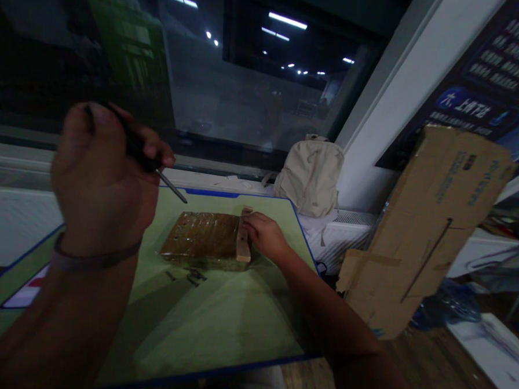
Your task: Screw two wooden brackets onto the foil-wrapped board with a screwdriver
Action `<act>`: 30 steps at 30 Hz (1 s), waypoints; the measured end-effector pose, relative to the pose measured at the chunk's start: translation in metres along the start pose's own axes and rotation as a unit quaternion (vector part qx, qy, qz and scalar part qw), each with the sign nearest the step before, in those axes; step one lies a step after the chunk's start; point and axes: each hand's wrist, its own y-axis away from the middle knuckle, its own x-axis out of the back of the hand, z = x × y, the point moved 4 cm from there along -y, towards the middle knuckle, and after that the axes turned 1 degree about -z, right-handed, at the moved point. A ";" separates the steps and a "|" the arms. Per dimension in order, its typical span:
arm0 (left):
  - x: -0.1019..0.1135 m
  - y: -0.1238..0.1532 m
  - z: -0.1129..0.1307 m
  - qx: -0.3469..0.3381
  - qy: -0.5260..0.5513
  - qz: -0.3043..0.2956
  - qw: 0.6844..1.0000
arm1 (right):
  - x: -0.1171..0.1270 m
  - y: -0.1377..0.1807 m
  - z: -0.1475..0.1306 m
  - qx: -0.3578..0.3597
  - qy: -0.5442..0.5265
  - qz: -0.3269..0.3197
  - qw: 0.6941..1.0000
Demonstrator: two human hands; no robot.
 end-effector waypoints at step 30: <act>-0.023 0.066 -0.061 0.137 -0.185 -0.245 0.942 | 0.050 -0.057 -0.063 -0.039 -0.319 0.094 0.942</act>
